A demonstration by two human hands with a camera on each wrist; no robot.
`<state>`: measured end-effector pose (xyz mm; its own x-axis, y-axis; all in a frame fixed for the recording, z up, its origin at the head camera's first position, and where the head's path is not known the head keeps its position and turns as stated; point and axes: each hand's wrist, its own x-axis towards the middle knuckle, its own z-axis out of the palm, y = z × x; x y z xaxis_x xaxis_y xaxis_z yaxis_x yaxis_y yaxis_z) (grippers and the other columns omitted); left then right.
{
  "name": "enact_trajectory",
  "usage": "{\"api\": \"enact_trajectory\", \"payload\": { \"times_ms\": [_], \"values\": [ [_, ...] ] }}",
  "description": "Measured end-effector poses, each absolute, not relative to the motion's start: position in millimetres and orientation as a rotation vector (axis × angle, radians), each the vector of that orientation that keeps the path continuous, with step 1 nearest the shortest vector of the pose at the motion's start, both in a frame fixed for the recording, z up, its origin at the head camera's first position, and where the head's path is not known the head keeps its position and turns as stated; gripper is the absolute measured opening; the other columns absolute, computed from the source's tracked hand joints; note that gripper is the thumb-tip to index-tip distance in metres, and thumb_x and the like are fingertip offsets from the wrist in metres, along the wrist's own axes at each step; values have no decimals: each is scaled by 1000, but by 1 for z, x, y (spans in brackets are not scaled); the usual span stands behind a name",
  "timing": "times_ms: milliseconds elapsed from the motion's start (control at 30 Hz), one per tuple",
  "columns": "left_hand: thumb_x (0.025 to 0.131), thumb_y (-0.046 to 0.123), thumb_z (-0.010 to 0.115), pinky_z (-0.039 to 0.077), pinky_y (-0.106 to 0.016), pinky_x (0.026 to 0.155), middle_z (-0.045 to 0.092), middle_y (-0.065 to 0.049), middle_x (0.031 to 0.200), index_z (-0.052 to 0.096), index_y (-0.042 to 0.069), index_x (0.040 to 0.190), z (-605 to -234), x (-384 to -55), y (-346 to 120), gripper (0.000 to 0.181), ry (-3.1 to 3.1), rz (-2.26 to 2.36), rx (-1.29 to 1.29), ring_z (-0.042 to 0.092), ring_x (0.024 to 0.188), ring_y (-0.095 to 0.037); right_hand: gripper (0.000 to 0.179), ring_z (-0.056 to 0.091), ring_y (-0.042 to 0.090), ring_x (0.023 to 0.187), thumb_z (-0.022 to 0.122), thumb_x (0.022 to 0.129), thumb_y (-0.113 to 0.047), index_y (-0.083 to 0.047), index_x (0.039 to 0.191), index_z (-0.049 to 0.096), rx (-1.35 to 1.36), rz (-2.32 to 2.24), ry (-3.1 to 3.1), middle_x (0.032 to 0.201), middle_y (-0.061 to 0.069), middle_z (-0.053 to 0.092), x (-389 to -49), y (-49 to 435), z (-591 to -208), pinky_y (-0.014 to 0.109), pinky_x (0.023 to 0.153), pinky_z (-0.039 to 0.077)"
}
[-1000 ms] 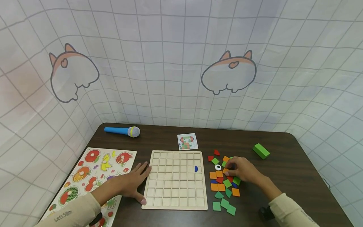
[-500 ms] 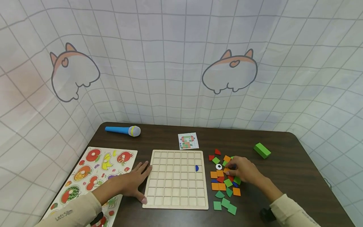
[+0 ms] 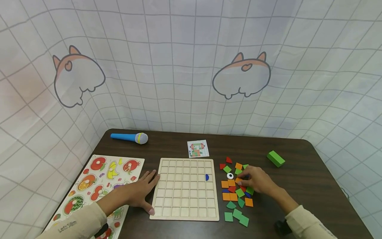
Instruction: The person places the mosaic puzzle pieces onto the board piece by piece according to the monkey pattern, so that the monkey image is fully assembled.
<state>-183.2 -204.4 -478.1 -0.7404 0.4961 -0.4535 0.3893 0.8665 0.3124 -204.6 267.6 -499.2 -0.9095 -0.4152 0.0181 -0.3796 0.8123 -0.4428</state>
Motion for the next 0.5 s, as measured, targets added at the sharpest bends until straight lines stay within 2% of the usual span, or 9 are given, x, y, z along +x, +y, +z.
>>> {"api": "enact_trajectory", "payload": {
  "times_ms": [167,400,500],
  "values": [
    [67,68,80,30,-62,115,8,-26,166,17,7,161,-478,-183,-205,129,2499,284,654,7,153,-49,29,51,7,78,78,88,-26,-10,113,78,-635,-696,2871,95,-3,64,-204,267,-497,24,66,45],
    [66,68,80,30,-63,115,9,-27,166,17,5,160,-478,-183,-205,129,2501,294,658,8,152,-50,22,60,14,90,77,90,-24,-11,107,76,-640,-695,2833,102,-1,67,-207,265,-497,39,80,55],
    [66,68,80,30,-63,114,9,-27,166,17,5,160,-479,-183,-204,129,2502,296,659,8,152,-50,18,59,11,85,76,90,-24,-13,104,72,-637,-710,2808,97,-3,67,-208,264,-496,33,77,54]
  ]
}}
